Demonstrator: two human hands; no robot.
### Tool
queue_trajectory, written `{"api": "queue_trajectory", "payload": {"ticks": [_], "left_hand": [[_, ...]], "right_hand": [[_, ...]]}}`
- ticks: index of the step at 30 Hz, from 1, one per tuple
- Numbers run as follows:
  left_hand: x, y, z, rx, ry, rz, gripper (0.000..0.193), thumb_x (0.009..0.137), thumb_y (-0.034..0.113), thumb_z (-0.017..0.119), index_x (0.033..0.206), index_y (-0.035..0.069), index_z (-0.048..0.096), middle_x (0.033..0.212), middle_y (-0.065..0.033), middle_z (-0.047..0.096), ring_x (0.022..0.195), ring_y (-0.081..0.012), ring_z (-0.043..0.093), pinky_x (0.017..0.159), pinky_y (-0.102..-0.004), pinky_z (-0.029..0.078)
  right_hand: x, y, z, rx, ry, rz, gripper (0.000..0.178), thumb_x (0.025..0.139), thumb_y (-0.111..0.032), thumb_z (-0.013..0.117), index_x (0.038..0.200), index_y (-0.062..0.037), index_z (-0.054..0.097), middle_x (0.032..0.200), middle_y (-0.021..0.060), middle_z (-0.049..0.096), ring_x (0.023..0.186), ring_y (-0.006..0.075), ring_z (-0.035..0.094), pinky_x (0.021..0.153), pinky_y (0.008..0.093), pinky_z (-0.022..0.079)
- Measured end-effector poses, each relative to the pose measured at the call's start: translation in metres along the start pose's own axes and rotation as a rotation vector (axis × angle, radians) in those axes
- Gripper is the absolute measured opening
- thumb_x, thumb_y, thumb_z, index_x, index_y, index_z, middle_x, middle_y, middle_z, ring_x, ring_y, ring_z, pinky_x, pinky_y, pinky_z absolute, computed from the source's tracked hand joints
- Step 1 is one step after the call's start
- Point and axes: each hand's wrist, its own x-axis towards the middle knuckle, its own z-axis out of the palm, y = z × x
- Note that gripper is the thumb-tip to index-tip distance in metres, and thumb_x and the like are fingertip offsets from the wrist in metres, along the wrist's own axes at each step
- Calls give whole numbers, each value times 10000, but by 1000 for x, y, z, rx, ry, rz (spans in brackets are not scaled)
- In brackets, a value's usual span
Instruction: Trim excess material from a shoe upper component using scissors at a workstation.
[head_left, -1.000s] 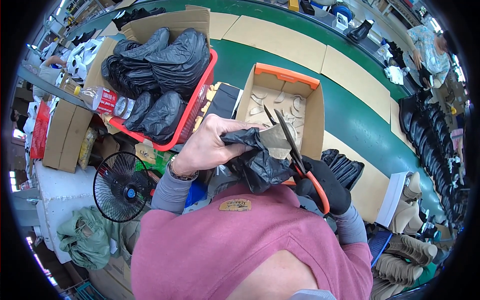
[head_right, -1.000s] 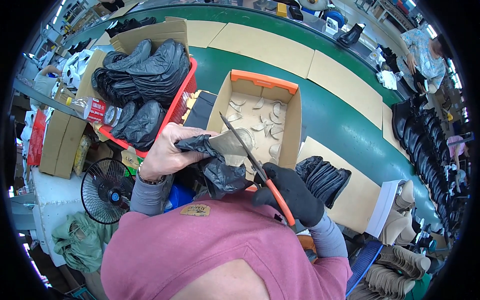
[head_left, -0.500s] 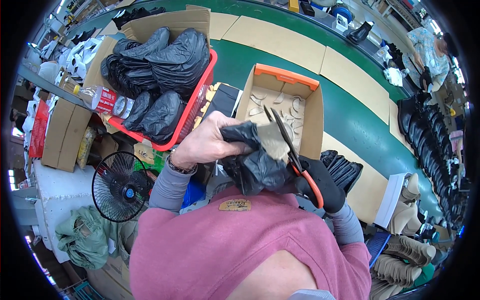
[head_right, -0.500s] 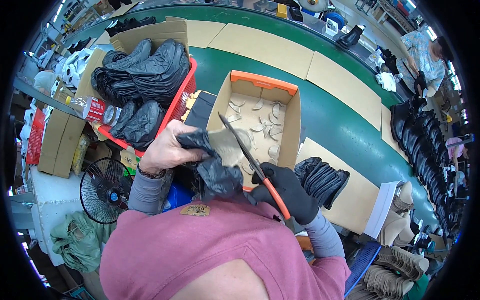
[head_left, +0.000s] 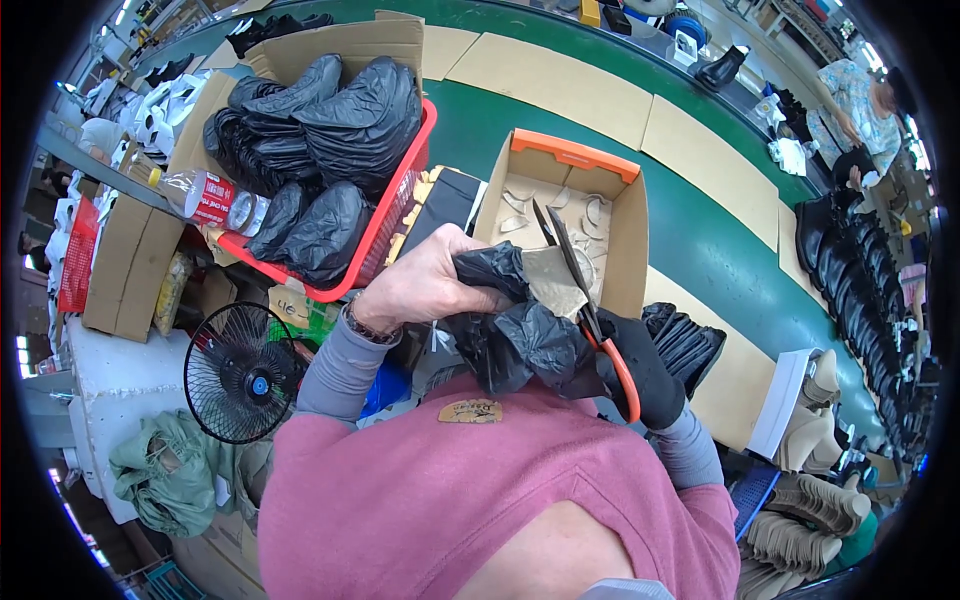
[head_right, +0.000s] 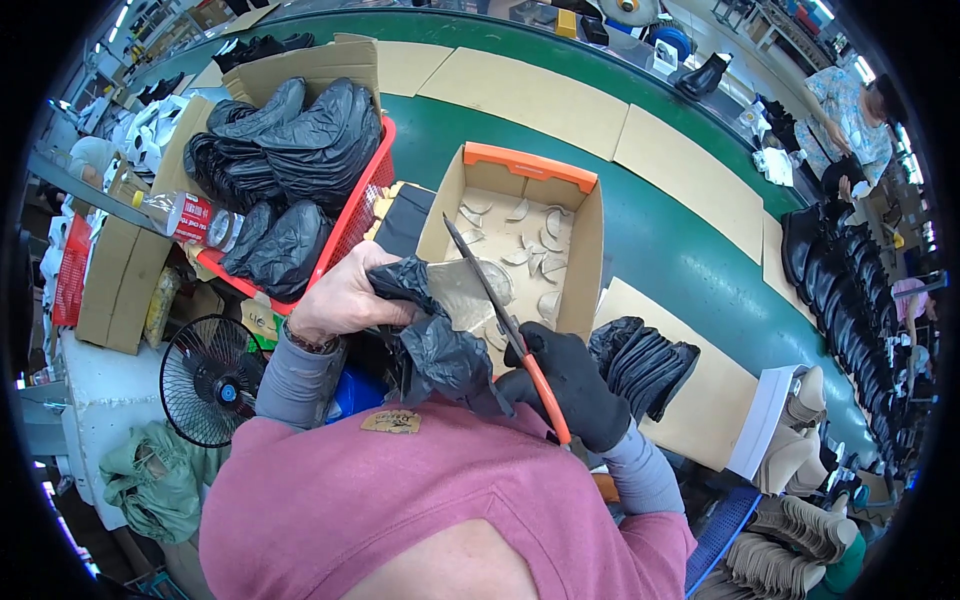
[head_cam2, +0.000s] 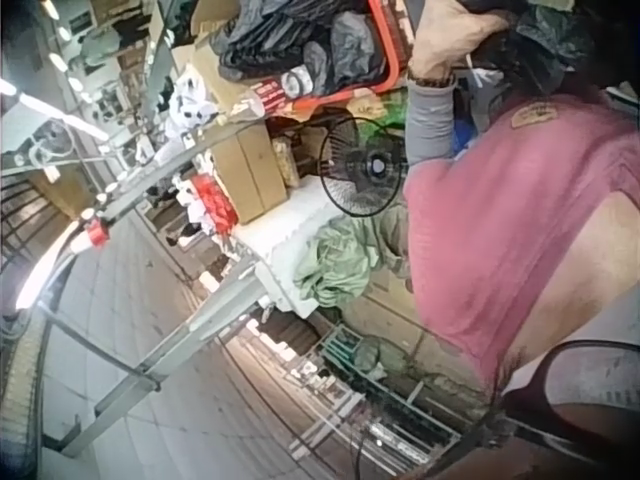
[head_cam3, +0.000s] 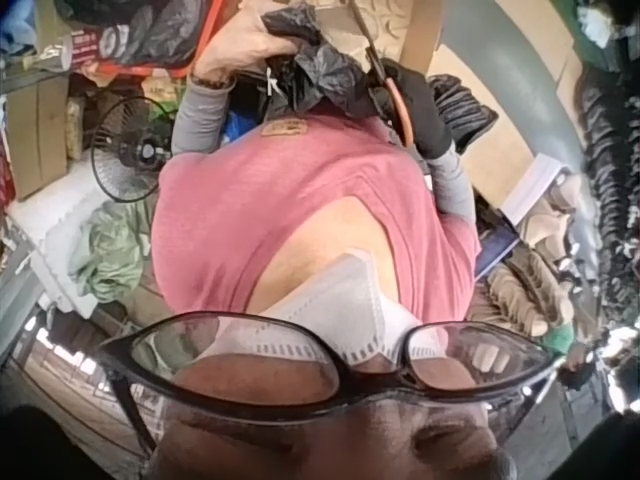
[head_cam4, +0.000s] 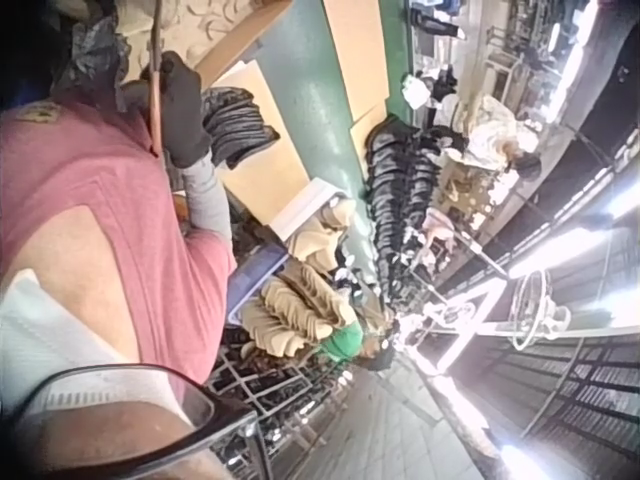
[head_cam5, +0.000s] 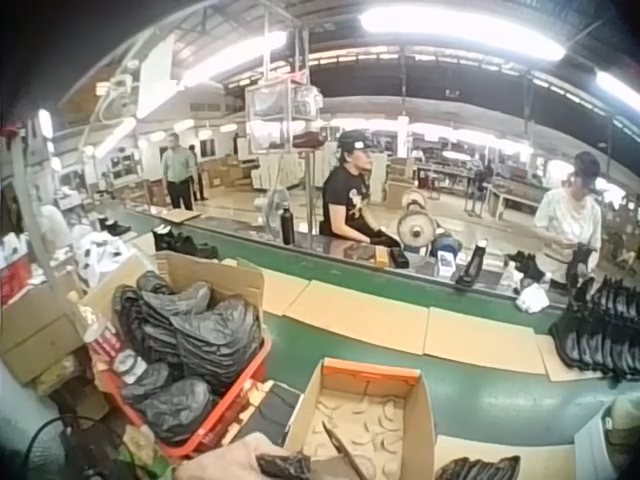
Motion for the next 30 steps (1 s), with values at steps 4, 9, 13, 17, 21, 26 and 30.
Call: {"api": "queue_trajectory", "payload": {"ticks": [4, 9, 13, 17, 21, 26, 30], "left_hand": [[3, -8, -2, -49, -22, -19, 211, 748, -33, 712, 959, -38, 708, 828, -10, 700, 734, -57, 579, 686, -238, 490], [13, -34, -7, -103, -33, -47, 179, 756, -7, 725, 934, -28, 708, 825, -11, 697, 722, -56, 579, 681, -231, 488], [15, -31, -1, -242, -65, -92, 183, 767, 9, 731, 944, -21, 699, 826, -1, 690, 724, -49, 577, 673, -223, 483], [16, -13, 8, -34, -20, 42, 397, 757, -52, 693, 1149, -14, 648, 921, -23, 693, 825, -63, 603, 783, -229, 503], [20, 0, 23, 431, 235, 492, 688, 705, -118, 667, 1358, 48, 523, 1165, -123, 658, 1000, -195, 661, 866, -291, 532], [20, 0, 29, 378, 319, 581, 782, 693, -138, 661, 1418, 53, 440, 1240, -149, 625, 1016, -253, 675, 819, -304, 557], [23, -13, 24, 342, 285, 771, 876, 704, -141, 653, 1483, 54, 305, 1340, -223, 546, 1105, -314, 645, 811, -301, 564]], "right_hand": [[-3, -2, -2, -76, -17, 32, 550, 718, -464, 794, 832, 36, 594, 709, 155, 589, 622, 245, 587, 575, 357, 435], [1, 19, 2, -317, -51, -368, 259, 779, -256, 722, 843, -12, 661, 692, 152, 562, 590, 297, 569, 536, 358, 422], [6, 25, 3, -376, -8, -406, 188, 748, -190, 687, 883, -59, 680, 706, 147, 559, 605, 305, 565, 553, 376, 433], [29, 58, -7, -427, -35, -404, 191, 780, -148, 640, 939, -48, 672, 751, 170, 595, 667, 346, 585, 580, 430, 439], [57, 123, -3, -374, -2, 52, 219, 798, -229, 654, 819, -11, 654, 796, 214, 641, 723, 408, 612, 634, 472, 471], [67, 149, 17, -126, 91, -145, 333, 696, -292, 743, 884, -31, 658, 887, 217, 669, 836, 408, 646, 742, 455, 521], [76, 79, -3, -306, 84, -133, 332, 781, -246, 707, 1033, -44, 630, 1002, 199, 672, 880, 394, 651, 781, 429, 524]]}}
